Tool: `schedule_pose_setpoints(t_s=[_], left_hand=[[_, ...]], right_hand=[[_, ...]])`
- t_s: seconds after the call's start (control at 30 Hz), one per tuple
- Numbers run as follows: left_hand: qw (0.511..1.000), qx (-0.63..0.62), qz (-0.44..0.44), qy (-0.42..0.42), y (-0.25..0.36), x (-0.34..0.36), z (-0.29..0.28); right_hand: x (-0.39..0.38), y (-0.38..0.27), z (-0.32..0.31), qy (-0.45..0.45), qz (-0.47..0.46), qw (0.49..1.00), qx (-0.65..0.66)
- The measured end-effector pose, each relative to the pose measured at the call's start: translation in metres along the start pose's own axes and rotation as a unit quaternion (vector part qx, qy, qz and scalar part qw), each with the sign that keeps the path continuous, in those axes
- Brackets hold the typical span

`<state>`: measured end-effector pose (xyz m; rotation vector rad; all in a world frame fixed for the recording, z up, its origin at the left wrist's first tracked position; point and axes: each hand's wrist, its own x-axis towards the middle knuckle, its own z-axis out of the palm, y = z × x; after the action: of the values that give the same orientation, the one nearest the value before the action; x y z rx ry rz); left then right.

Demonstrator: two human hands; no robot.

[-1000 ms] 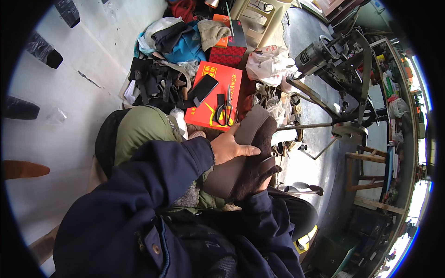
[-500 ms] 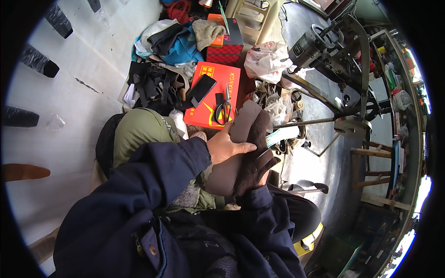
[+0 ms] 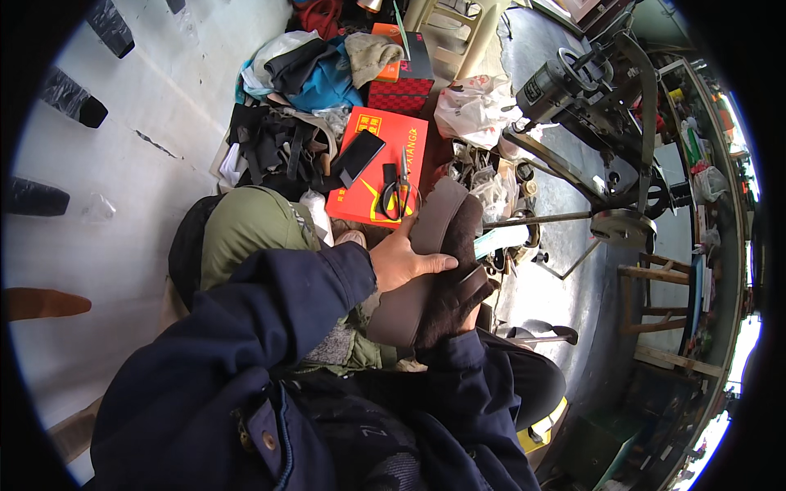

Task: The person removes the insole from a brown shoe, then uses a sewing machine to stitch the shoe's upper. The person handles the shoe and insole by hand and operates the sewing machine to complete the repair.

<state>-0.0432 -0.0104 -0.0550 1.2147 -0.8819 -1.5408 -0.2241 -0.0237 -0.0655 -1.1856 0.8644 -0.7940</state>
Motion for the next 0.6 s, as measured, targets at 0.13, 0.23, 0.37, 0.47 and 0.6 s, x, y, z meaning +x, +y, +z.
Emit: schedule_pose_setpoints(t_s=[0.13,0.23,0.37,0.47,0.6], left_hand=[[1.000,-0.013,-0.012,-0.001,0.009,-0.005,0.002],[1.000,-0.014,-0.009,0.003,0.012,-0.005,0.004],[1.000,-0.005,-0.019,0.005,0.013,-0.005,0.003],[0.999,0.009,-0.032,0.007,0.014,-0.005,0.003],[0.999,0.031,-0.037,0.007,0.016,-0.006,0.004]], right_hand=[[-0.001,0.005,-0.003,-0.004,0.001,1.000,-0.003],[-0.005,0.016,-0.009,0.002,-0.006,1.000,0.002],[-0.008,0.029,-0.015,0.015,0.023,0.996,0.080],[-0.008,0.030,-0.017,0.015,-0.007,1.000,0.001],[-0.010,0.021,-0.012,0.030,0.036,0.985,0.167]])
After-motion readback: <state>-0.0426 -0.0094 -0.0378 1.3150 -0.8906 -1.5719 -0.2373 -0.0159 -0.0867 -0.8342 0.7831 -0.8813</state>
